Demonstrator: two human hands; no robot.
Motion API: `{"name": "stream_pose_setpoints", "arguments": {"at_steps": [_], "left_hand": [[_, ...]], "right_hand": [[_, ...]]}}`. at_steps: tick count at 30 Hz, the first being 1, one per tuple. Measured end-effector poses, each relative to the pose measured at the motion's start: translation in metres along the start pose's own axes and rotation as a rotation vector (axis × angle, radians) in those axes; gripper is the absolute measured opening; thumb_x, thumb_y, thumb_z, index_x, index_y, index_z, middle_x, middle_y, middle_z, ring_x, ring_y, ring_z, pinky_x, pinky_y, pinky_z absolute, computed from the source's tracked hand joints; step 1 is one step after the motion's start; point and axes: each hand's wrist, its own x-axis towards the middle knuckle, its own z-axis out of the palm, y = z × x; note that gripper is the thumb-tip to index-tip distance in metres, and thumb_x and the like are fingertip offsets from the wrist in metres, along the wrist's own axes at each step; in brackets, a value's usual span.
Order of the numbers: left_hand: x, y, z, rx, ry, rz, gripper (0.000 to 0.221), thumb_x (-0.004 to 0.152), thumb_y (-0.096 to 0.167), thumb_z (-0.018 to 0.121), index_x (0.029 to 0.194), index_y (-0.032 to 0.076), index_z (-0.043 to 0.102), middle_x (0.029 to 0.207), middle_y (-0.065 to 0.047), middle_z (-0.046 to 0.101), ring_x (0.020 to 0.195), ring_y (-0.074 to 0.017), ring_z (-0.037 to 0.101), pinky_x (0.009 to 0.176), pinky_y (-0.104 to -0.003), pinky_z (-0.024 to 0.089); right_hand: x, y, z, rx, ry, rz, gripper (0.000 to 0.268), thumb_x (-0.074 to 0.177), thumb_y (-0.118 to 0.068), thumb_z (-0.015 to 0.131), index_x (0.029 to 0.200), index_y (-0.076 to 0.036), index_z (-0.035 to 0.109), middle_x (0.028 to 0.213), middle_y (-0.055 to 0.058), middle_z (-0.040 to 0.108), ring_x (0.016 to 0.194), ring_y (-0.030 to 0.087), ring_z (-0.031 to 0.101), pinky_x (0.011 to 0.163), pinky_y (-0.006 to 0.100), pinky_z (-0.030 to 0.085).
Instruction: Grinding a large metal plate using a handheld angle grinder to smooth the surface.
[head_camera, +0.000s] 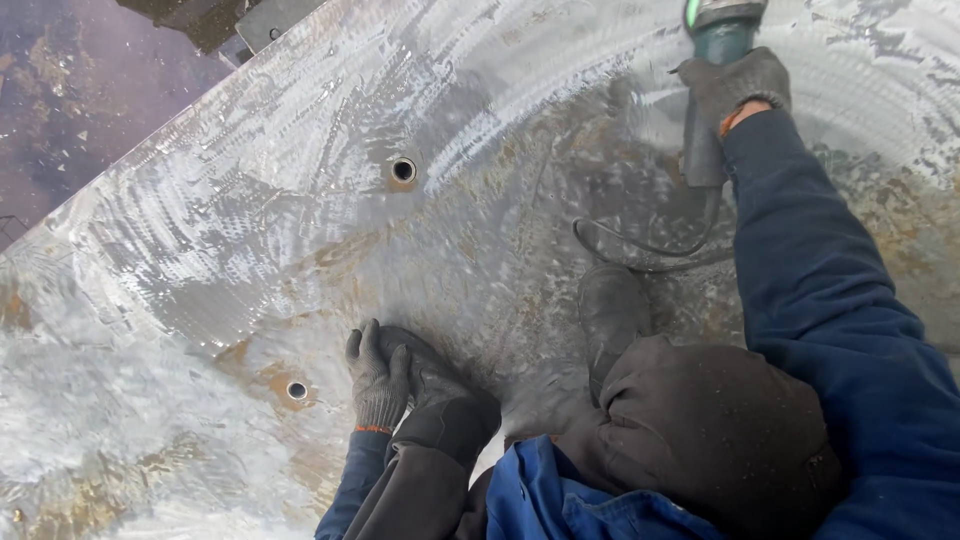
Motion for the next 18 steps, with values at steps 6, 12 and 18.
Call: {"name": "stream_pose_setpoints", "arguments": {"at_steps": [6,12,18], "left_hand": [[-0.003,0.001,-0.001,0.061,0.038,0.003,0.067,0.09,0.035,0.073,0.146,0.006,0.049,0.151,-0.028,0.04,0.145,-0.0426,0.037,0.116,-0.045,0.036],[-0.01,0.012,-0.012,0.071,0.017,-0.052,0.062,0.091,0.034,0.07,0.145,0.01,0.051,0.152,-0.025,0.044,0.141,-0.0418,0.045,0.116,-0.045,0.038],[-0.003,0.003,-0.006,0.036,-0.03,-0.148,0.065,0.091,0.033,0.069,0.148,0.01,0.046,0.154,-0.028,0.033,0.138,-0.0431,0.043,0.111,-0.046,0.04]], "right_hand": [[-0.107,-0.127,0.081,-0.162,-0.391,-0.167,0.077,0.085,-0.049,0.072,0.141,-0.001,0.048,0.117,0.018,0.069,0.094,0.031,0.072,0.087,0.047,0.061],[-0.103,-0.128,0.123,-0.256,-0.453,-0.411,0.09,0.077,-0.065,0.077,0.137,-0.004,0.049,0.128,0.025,0.062,0.114,0.042,0.063,0.094,0.053,0.052],[0.037,0.009,0.024,-0.13,-0.094,-0.094,0.079,0.088,-0.062,0.078,0.129,0.004,0.061,0.112,0.025,0.069,0.095,0.036,0.07,0.083,0.05,0.057]]}}
